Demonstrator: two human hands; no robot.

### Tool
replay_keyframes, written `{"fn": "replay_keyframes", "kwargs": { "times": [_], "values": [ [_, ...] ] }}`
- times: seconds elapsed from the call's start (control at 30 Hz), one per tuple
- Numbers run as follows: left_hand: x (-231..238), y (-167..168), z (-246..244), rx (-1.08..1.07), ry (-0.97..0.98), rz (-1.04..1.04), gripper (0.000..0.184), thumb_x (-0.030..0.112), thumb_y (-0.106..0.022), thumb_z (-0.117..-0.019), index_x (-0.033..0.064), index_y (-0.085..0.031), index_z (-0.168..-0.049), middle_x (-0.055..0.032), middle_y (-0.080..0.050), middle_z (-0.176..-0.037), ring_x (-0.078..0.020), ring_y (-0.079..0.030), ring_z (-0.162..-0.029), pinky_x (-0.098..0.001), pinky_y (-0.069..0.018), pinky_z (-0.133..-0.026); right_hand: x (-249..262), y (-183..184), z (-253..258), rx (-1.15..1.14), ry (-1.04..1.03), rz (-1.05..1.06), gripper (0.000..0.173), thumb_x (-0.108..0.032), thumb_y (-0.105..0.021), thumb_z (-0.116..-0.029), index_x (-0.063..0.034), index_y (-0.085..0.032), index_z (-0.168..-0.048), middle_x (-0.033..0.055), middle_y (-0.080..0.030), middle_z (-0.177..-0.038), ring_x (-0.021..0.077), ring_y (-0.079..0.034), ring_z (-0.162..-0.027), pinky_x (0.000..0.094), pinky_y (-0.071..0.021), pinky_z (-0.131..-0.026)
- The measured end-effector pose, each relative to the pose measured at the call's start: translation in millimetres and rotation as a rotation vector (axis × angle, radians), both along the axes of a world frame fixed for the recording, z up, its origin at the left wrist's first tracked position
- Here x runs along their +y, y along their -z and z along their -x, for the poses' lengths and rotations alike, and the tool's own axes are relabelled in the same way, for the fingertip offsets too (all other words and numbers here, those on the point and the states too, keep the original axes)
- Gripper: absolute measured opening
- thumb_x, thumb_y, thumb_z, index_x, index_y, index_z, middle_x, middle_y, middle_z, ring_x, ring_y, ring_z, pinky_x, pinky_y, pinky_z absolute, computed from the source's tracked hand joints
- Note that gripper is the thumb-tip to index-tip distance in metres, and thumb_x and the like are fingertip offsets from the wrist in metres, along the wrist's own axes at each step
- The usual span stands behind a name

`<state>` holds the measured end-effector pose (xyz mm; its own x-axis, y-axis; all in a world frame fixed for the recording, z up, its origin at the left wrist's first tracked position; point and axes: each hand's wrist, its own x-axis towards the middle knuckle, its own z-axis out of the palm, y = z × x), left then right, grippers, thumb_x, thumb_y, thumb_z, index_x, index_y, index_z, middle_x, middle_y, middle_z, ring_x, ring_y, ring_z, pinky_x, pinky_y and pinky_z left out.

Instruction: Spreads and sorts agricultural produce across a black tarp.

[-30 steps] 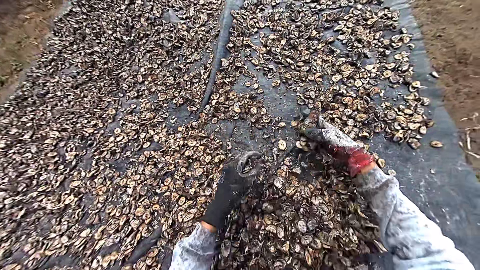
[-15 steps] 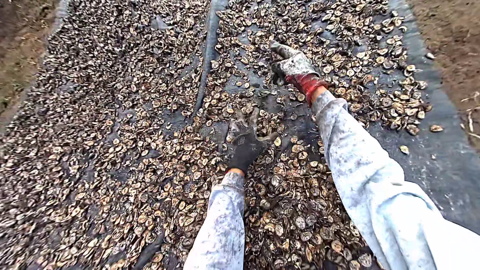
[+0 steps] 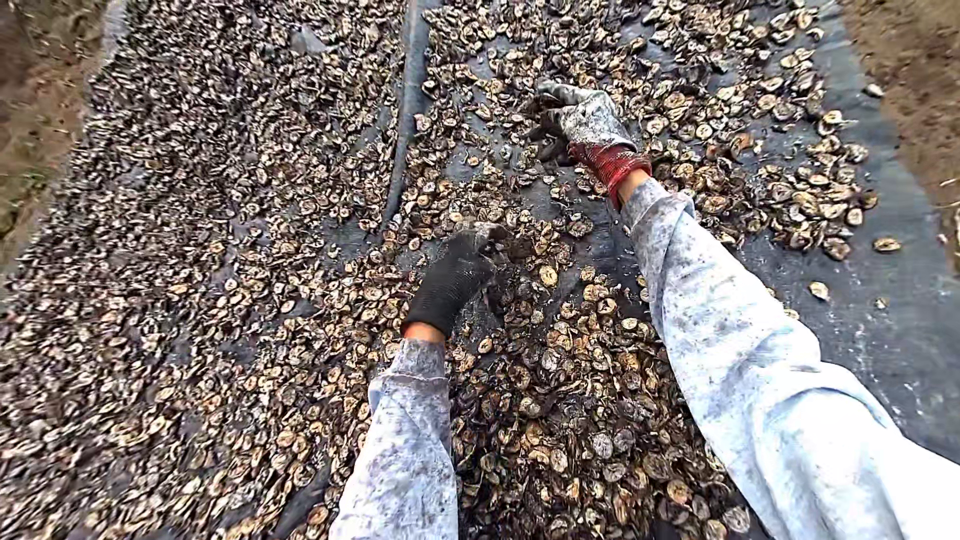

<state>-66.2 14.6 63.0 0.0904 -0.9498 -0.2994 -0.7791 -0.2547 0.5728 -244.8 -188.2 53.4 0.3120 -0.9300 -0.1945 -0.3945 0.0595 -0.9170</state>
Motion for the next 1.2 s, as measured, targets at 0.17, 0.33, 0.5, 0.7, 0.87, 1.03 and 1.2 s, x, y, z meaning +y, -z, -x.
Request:
{"fn": "replay_keyframes", "kwargs": {
  "times": [0.17, 0.33, 0.5, 0.7, 0.87, 1.03, 1.2],
  "values": [
    [-72.9, 22.1, 7.5, -0.326, -0.109, -0.101, 0.077, 0.053, -0.062, -0.0971, 0.0109, -0.038, -0.158, -0.0329, -0.041, -0.154, -0.0534, -0.041, -0.14, -0.0727, -0.0355, -0.108, 6.0, -3.8, 6.9, 0.293, 0.036, 0.078, 0.042, -0.046, -0.059, -0.1017, -0.0147, -0.068, -0.127, 0.0092, -0.072, -0.12, 0.0233, -0.069, -0.109, 0.0506, -0.0521, -0.098],
    [-61.1, 68.2, 28.3, -0.316, 0.049, -0.206, 0.067, 0.049, -0.068, -0.0931, 0.0094, -0.055, -0.145, -0.0272, -0.056, -0.142, -0.0475, -0.05, -0.134, -0.0708, -0.0396, -0.106, 18.0, 20.0, 26.0, 0.582, -0.167, 0.049, 0.047, -0.031, -0.056, -0.1055, 0.0037, -0.059, -0.137, 0.0268, -0.058, -0.142, 0.0417, -0.051, -0.137, 0.0623, -0.0346, -0.115],
    [-49.6, 29.2, 23.1, -0.281, -0.147, 0.078, 0.052, 0.037, -0.068, -0.0969, 0.0018, -0.062, -0.134, -0.0276, -0.064, -0.128, -0.0457, -0.059, -0.125, -0.0667, -0.043, -0.105, 10.4, 31.4, 28.2, 0.628, -0.133, 0.152, 0.058, -0.025, -0.071, -0.0909, -0.0173, -0.055, -0.146, 0.0203, -0.062, -0.139, 0.0414, -0.058, -0.129, 0.0674, -0.0435, -0.102],
    [-66.8, 24.3, 14.4, -0.263, -0.038, -0.048, 0.05, 0.029, -0.057, -0.102, 0.011, -0.053, -0.148, -0.0273, -0.055, -0.143, -0.0473, -0.051, -0.134, -0.0688, -0.0394, -0.107, 49.3, 72.4, 12.0, 0.785, -0.327, 0.333, 0.043, -0.014, -0.051, -0.1036, -0.0036, -0.055, -0.145, 0.0258, -0.051, -0.15, 0.0433, -0.046, -0.142, 0.0618, -0.0355, -0.115],
    [-42.7, 55.8, 0.5, -0.255, -0.057, -0.043, 0.044, 0.017, -0.057, -0.1019, -0.0036, -0.053, -0.141, -0.0306, -0.053, -0.142, -0.0468, -0.048, -0.137, -0.0649, -0.0369, -0.112, 46.6, 34.3, 18.6, 0.751, -0.196, 0.191, 0.042, -0.033, -0.059, -0.1, -0.0104, -0.063, -0.135, 0.0189, -0.063, -0.138, 0.0399, -0.057, -0.131, 0.0668, -0.0431, -0.104],
    [-30.2, 18.4, -3.2, -0.275, -0.183, 0.123, 0.047, 0.033, -0.068, -0.0971, 0.0021, -0.064, -0.132, -0.0271, -0.064, -0.131, -0.0457, -0.057, -0.127, -0.0665, -0.0399, -0.107, 105.8, 64.3, 23.5, 0.742, -0.578, 0.36, 0.078, -0.051, -0.075, -0.0847, -0.0362, -0.045, -0.155, 0.0249, -0.034, -0.162, 0.052, -0.037, -0.143, 0.0736, -0.0327, -0.108],
    [24.1, 55.6, -4.7, -0.235, 0.078, -0.171, 0.071, 0.034, -0.072, -0.0944, 0.0118, -0.044, -0.155, -0.0286, -0.05, -0.148, -0.0497, -0.047, -0.137, -0.0711, -0.0373, -0.108, 119.0, 56.3, 54.6, 0.563, -0.462, 0.323, 0.034, -0.02, -0.054, -0.1031, -0.0136, -0.067, -0.134, 0.0146, -0.065, -0.138, 0.0335, -0.059, -0.131, 0.0597, -0.0448, -0.107]
  ]
}}
